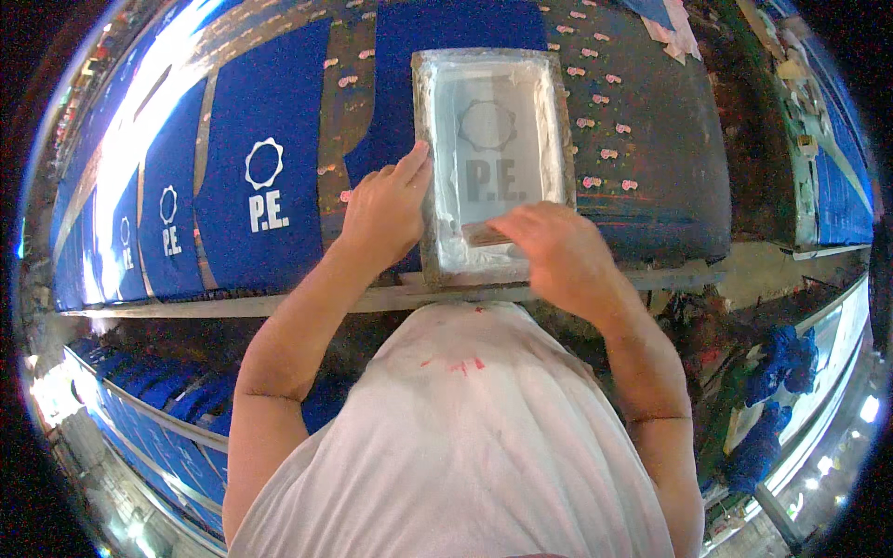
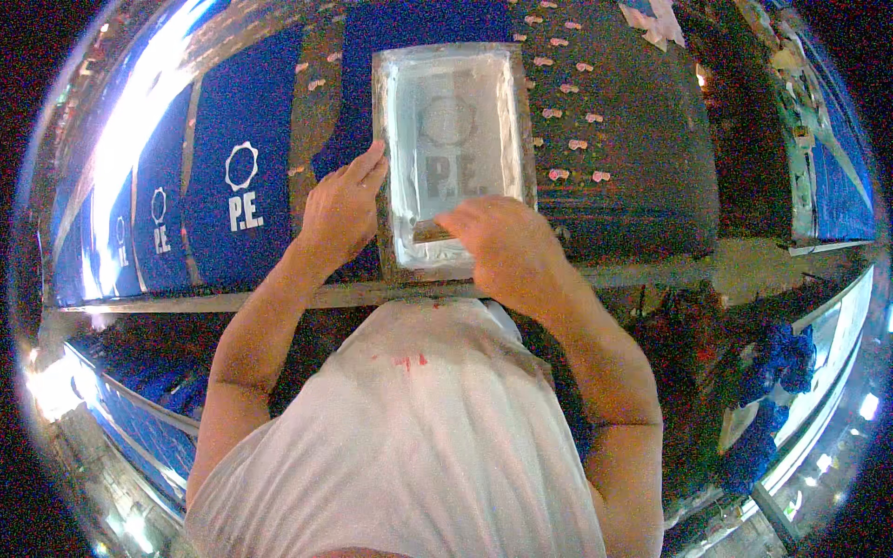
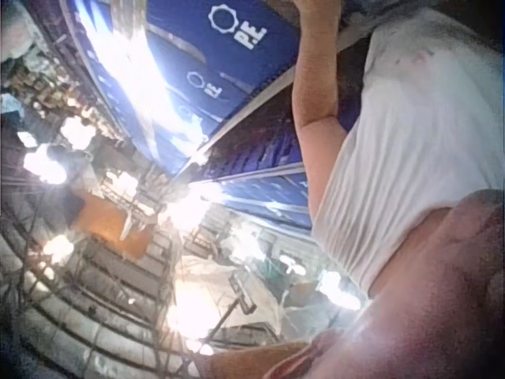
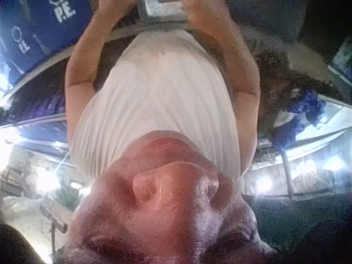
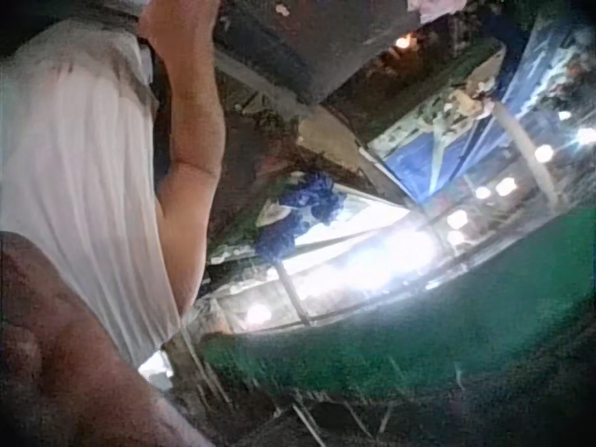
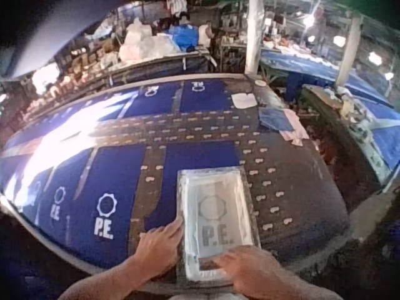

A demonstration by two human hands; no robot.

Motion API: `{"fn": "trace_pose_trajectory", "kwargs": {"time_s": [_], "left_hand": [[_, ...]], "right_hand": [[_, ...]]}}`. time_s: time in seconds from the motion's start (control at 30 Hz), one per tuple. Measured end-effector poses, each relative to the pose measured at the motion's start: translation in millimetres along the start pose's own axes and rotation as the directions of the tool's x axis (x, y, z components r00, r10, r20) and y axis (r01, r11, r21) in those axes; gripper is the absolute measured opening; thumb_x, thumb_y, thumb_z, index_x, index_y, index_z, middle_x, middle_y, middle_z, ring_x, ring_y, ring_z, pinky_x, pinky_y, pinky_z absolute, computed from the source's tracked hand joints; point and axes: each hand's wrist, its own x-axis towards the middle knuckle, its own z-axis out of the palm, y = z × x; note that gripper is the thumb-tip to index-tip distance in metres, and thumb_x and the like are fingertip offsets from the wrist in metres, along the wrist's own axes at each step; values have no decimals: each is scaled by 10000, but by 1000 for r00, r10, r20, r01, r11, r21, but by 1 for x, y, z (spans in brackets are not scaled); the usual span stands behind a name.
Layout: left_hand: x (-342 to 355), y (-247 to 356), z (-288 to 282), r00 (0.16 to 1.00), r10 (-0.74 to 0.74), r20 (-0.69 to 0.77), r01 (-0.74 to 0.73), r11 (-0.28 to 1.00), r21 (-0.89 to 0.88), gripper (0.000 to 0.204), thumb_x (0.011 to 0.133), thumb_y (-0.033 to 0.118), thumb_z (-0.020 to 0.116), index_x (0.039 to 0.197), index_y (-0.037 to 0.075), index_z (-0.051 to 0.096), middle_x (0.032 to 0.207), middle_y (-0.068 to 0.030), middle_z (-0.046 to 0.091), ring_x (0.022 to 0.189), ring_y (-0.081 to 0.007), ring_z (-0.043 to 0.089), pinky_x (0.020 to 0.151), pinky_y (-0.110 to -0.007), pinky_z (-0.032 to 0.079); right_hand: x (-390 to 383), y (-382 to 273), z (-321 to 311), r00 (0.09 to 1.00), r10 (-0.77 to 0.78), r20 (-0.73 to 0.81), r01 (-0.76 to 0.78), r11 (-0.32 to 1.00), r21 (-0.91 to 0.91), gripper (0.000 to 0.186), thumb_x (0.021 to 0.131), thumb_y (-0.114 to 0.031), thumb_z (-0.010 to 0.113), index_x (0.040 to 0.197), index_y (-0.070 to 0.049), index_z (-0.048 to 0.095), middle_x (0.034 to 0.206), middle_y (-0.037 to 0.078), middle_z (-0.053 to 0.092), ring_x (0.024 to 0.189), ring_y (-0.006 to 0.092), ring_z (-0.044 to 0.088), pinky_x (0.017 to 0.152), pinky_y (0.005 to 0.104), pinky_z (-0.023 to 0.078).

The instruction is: The person applies a white paste to a rectangular screen frame using a small spatula, spreads it evenly, then rinses the screen with water from a hose. The person handles the screen frame, paste container, spatula, and hose throughout the process.

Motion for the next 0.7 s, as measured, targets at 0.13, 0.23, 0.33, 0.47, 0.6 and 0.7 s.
{"fn": "trace_pose_trajectory", "kwargs": {"time_s": [0.13, 0.23, 0.33, 0.47, 0.6, 0.7], "left_hand": [[-2, -4, 7, 998, 28, -62, -28, 1000, -7, 396, 970, 75, 633, 1346, -20, 715, 1542, -180, 648, 902, -328, 780, 833, -489, 633], [-3, -5, 13, 996, 31, -88, -33, 999, -18, 384, 980, 95, 645, 1338, -23, 716, 1509, -174, 665, 840, -302, 776, 782, -476, 636], [2, 4, -4, 992, -56, 116, 57, 998, -8, 451, 971, 68, 623, 1405, -14, 716, 1585, -186, 638, 1051, -344, 798, 938, -469, 648], [1, 3, -1, 995, -43, 89, 45, 999, -14, 437, 958, 86, 652, 1377, -18, 718, 1525, -188, 663, 919, -317, 789, 840, -463, 647], [-3, 1, 6, 999, -43, 33, 44, 998, -45, 375, 988, 103, 666, 1326, -50, 721, 1312, -191, 745, 748, -288, 758, 701, -468, 635], [0, 4, 3, 991, -93, 97, 98, 994, -51, 360, 941, 96, 670, 1266, -24, 768, 1478, -186, 681, 851, -291, 786, 769, -460, 653]], "right_hand": [[-21, -19, -6, 992, 101, 72, -104, 994, 36, 431, 872, 34, 644, 1274, -48, 775, 1236, 157, 783, 1175, 387, 730, 1028, 491, 583], [-38, -24, 30, 998, 20, -64, -26, 995, -100, 416, 880, -2, 677, 1275, -60, 794, 1275, 133, 770, 1183, 366, 735, 1051, 490, 581], [-36, -15, 51, 985, -37, -171, 2, 980, -198, 393, 890, -32, 691, 1262, -71, 811, 1302, 118, 756, 1209, 352, 731, 1072, 491, 581], [13, 12, 39, 979, -48, -196, 9, 981, -194, 406, 882, -18, 682, 1262, -74, 815, 1294, 127, 760, 1223, 360, 727, 1073, 491, 586], [78, 60, 26, 975, -100, -198, 59, 977, -203, 486, 872, 38, 628, 1306, -92, 803, 1289, 133, 768, 1211, 371, 734, 1059, 502, 593], [125, 90, 14, 969, -109, -223, 75, 985, -156, 533, 869, 74, 589, 1333, -92, 792, 1265, 146, 778, 1199, 400, 734, 1034, 512, 597]]}}
